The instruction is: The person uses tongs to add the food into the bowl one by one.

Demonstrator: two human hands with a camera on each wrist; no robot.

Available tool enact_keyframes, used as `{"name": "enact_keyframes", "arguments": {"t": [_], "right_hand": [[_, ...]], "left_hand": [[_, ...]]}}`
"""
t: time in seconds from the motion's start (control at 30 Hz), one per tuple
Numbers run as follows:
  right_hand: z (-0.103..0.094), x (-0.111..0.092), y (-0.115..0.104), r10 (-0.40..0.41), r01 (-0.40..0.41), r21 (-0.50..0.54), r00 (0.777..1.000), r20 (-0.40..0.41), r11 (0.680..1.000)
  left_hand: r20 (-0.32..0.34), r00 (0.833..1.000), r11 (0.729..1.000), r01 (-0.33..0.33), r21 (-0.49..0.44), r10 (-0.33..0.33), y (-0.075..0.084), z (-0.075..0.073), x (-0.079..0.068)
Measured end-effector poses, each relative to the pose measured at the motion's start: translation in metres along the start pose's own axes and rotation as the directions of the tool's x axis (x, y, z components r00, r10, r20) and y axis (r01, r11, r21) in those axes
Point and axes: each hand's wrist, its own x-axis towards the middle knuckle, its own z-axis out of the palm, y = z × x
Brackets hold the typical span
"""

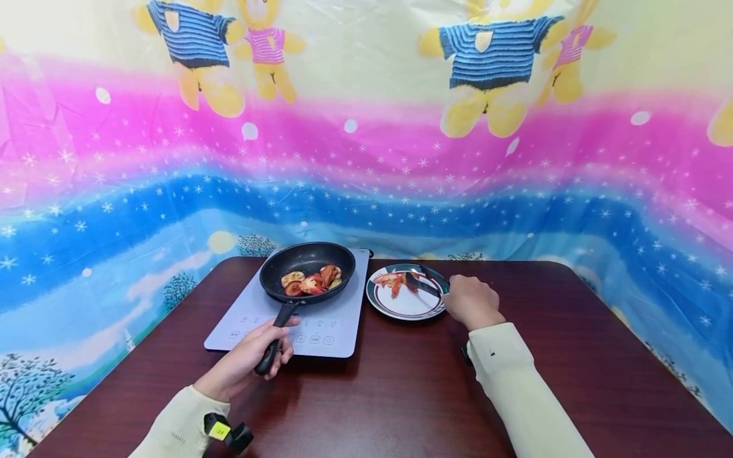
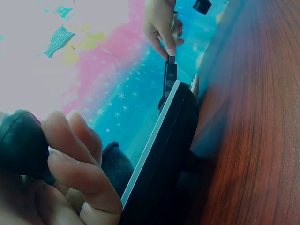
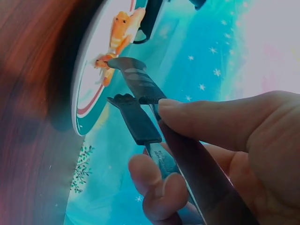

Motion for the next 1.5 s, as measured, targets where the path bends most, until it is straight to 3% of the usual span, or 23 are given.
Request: {"name": "enact_keyframes", "arguments": {"t": [0.57,1.3,1.5], "right_hand": [[-0.003,0.001,0.005,-0.055,0.054,0.022,0.998,0.029,0.998],[0.01,0.003,0.003,0.007,-0.016,0.069,0.991,0.135,0.998],[0.008,0.003,0.002,-0.015,0.013,0.021,0.995,0.098,1.0]], "left_hand": [[0.002,1.0,1.0,-0.017,0.01,0.017,-0.001,0.0,0.0],[-0.002,1.0,1.0,-0.005,0.008,0.005,0.0,0.001,0.0],[0.0,1.0,1.0,-0.011,0.001,0.011,-0.002,0.0,0.0]]}}
